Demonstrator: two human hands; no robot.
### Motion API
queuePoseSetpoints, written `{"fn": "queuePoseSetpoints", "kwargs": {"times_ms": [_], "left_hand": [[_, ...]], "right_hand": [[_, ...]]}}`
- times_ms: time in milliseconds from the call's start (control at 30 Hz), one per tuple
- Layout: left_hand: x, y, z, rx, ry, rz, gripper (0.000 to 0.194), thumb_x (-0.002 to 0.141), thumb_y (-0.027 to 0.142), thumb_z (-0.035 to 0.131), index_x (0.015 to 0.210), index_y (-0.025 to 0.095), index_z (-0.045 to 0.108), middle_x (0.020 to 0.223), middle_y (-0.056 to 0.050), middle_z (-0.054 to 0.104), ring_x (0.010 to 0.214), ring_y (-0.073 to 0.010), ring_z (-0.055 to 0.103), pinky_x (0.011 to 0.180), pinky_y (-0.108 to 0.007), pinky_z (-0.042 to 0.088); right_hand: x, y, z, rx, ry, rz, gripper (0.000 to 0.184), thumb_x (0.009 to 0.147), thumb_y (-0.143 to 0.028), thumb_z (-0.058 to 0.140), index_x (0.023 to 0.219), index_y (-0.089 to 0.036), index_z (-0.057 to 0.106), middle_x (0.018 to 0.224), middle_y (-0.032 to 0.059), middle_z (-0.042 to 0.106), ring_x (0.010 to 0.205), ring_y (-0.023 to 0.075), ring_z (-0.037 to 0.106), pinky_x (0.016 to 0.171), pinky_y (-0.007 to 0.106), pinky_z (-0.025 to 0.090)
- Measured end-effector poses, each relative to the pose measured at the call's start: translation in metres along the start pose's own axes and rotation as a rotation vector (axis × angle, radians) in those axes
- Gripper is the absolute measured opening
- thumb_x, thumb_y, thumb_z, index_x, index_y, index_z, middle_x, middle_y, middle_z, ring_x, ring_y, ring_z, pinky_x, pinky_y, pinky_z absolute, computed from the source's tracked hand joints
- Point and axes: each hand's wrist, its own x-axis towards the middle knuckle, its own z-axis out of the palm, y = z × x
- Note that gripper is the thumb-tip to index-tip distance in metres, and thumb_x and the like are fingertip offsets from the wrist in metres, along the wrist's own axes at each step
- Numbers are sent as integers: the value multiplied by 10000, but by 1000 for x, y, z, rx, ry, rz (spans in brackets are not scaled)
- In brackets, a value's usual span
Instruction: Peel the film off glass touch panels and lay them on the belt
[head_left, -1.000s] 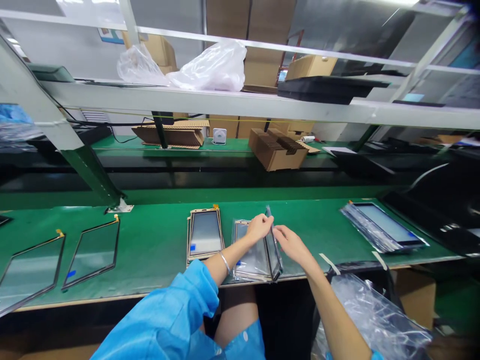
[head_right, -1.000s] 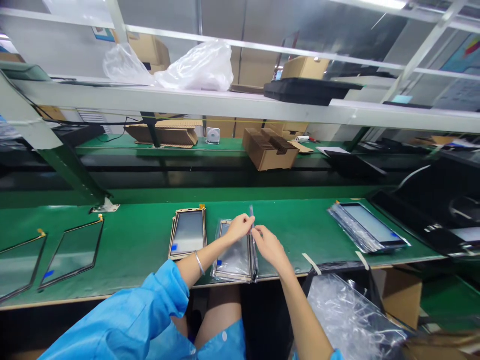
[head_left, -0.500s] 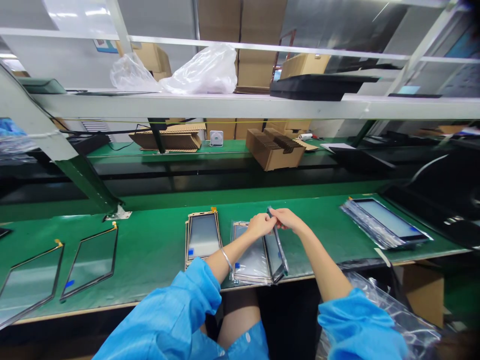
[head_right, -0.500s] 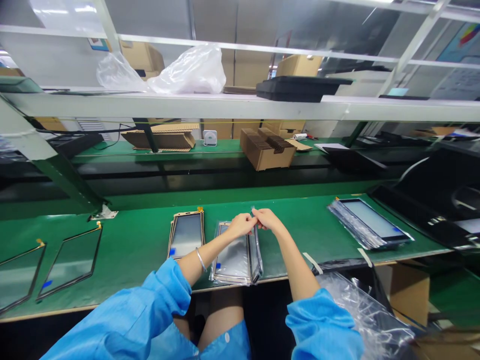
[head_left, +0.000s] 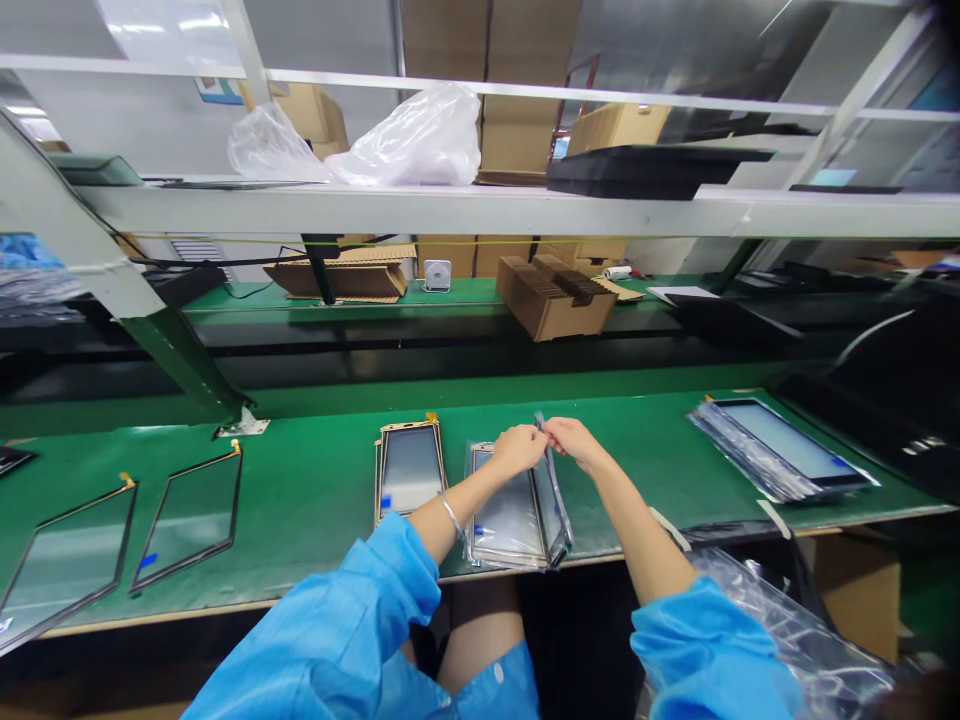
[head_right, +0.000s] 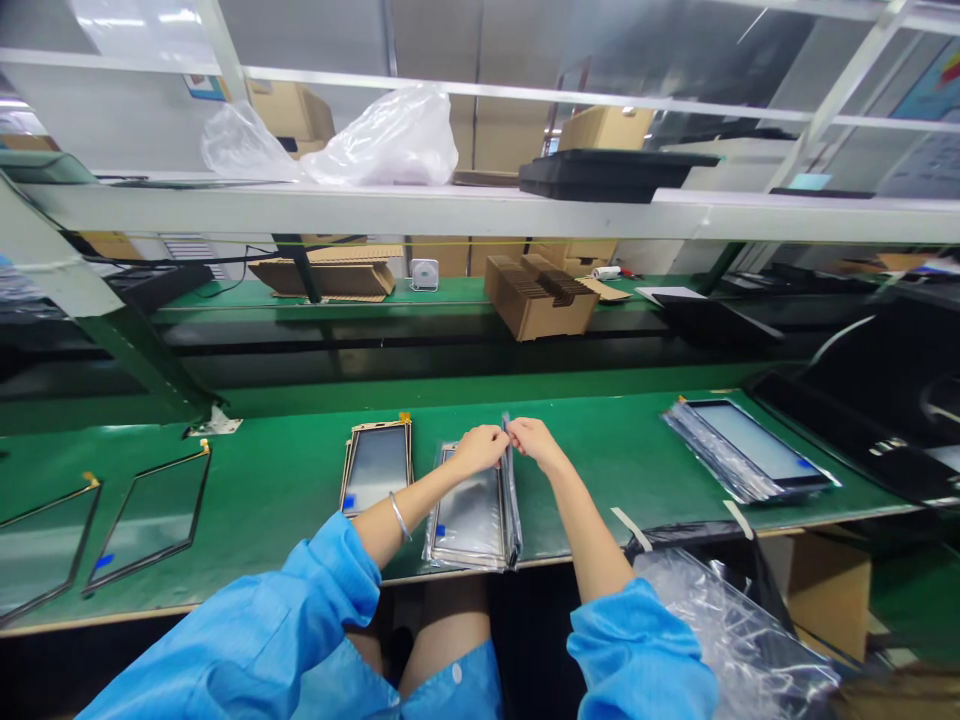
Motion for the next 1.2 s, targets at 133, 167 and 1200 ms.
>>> {"fn": "queuePoseSetpoints", "kwargs": {"times_ms": [133, 167, 1200], "left_hand": [[-6, -15, -8, 37, 11, -13, 275, 904, 347, 534, 1079, 143, 589, 1056, -69, 621, 899, -181, 615, 795, -382, 524], [-8, -23, -11, 46, 17, -24, 277, 903, 347, 535, 1080, 141, 587, 1052, -68, 621, 893, -180, 617, 789, -380, 525], [4, 3, 24, -303, -125, 54, 285, 907, 357, 528, 1075, 134, 583, 1017, -65, 624, 851, -167, 619, 748, -358, 533]], "right_hand": [[1, 7, 1, 2, 38, -2, 228, 918, -329, 558, 825, -122, 578, 672, -42, 539, 478, 50, 463, 431, 170, 398], [1, 9, -1, 3, 52, -1, 234, 918, -325, 557, 803, -122, 572, 649, -49, 523, 459, 45, 440, 418, 165, 379], [-47, 10, -24, 32, -41, -37, 485, 707, -656, 574, 630, -182, 507, 535, 5, 551, 473, 110, 505, 454, 220, 374]]}}
